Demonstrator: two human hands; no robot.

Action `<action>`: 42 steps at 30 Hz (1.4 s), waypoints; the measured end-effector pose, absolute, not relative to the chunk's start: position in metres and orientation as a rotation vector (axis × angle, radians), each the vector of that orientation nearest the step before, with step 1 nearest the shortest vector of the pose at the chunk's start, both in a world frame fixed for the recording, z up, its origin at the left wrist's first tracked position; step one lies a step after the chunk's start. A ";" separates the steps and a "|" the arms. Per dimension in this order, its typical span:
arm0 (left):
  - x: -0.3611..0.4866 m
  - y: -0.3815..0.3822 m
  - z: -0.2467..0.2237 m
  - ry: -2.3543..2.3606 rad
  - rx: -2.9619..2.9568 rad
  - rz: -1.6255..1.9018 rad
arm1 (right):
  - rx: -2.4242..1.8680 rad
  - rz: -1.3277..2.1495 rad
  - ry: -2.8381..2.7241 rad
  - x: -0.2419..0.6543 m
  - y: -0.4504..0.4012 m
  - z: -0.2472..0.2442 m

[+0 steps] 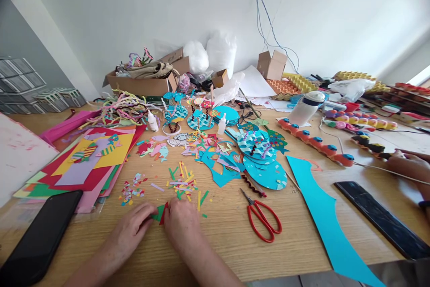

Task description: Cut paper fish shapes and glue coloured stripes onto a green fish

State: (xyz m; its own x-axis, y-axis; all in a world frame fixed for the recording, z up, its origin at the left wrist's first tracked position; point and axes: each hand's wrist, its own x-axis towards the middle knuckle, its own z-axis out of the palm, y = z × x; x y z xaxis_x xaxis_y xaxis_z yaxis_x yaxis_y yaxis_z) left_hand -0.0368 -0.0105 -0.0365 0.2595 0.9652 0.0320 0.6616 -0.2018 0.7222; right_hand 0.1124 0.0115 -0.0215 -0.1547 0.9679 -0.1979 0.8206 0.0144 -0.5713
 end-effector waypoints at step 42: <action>0.074 0.030 -0.006 1.080 1.678 0.462 | -1.510 0.993 -1.724 0.219 -0.023 -0.016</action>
State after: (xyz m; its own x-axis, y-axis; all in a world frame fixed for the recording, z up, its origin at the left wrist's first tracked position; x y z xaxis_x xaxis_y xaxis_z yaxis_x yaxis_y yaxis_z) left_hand 0.0743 0.0302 -0.0059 0.5202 0.8306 -0.1989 0.4299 -0.0534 0.9013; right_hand 0.2185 -0.0225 -0.0162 -0.1421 0.9897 -0.0182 0.5121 0.0578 -0.8570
